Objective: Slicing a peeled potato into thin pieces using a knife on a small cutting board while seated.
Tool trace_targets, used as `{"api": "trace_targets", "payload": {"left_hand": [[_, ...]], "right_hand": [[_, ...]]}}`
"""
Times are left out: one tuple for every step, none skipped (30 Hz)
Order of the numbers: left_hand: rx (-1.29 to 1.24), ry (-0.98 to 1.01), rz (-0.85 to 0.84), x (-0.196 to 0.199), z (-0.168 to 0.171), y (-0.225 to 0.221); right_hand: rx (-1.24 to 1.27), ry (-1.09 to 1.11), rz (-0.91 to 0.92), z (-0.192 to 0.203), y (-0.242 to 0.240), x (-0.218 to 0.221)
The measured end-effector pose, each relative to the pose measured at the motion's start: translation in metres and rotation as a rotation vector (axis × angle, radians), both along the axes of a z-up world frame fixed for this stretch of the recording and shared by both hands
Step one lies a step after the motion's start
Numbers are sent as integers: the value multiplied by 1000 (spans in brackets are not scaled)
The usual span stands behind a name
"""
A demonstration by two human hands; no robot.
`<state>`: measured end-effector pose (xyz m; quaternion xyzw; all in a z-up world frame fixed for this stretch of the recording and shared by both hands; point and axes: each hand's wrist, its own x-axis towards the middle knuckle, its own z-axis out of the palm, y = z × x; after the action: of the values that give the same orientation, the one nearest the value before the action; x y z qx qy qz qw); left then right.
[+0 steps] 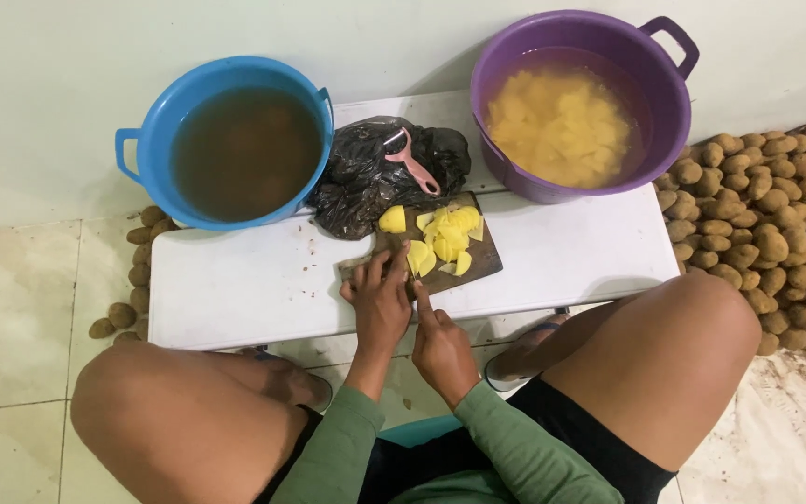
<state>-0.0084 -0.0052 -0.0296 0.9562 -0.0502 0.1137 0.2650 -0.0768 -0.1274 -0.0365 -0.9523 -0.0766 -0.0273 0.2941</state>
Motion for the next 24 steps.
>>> {"api": "trace_targets", "payload": {"left_hand": [[0,0,-1,1,-1,-1],[13,8,3,1,-3,-2],[26,16,8,1,-4,-2],[26,15,9,2,-3,-2],[31,21,13,2,-1,-3],[37,26,16,2,0,-2],[39,25,17,0,0,-1],[22,31,15,0,0,-1],[5,36,14,0,1,-2],[5,31,14,0,2,-1],[-20,34,17,1,2,0],[-47,37,21,1,3,0],[-48,32,21,3,1,1],[-71,25,18,2,-1,3],[-93,18,16,2,-3,5],[-93,15,15,1,-4,6],[-120,3,10,1,-4,7],[-147,-6,7,-1,-4,7],[-148,-7,9,-1,-8,7],[-113,-74,6,0,-11,7],[-77,-141,4,1,-15,7],[-78,-143,6,2,-16,7],[-74,-161,4,3,-16,7],[-70,-174,1,2,-18,7]], "right_hand": [[0,0,-1,-3,-1,0],[8,0,-2,-5,-1,1],[16,0,-3,-8,-1,1],[15,-1,-2,-1,-2,1],[3,40,5,6,-2,1],[-8,82,12,12,-2,0],[-7,81,12,15,-3,-2],[12,108,14,19,-5,-3],[31,136,15,22,-7,-4],[30,131,15,25,-10,-5],[50,156,18,27,-13,-7],[68,182,22,30,-16,-9],[66,178,21,28,-19,-9],[91,183,16,26,-20,-11],[116,188,10,24,-21,-13],[117,185,10,26,-19,-14],[130,175,-9,28,-17,-15],[142,167,-25,30,-16,-17],[141,166,-23,24,-16,-17],[163,104,-5,19,-16,-17],[184,41,12,13,-17,-17],[183,39,14,15,-16,-16],[202,43,16,18,-15,-15],[222,52,16,20,-15,-17]]}}
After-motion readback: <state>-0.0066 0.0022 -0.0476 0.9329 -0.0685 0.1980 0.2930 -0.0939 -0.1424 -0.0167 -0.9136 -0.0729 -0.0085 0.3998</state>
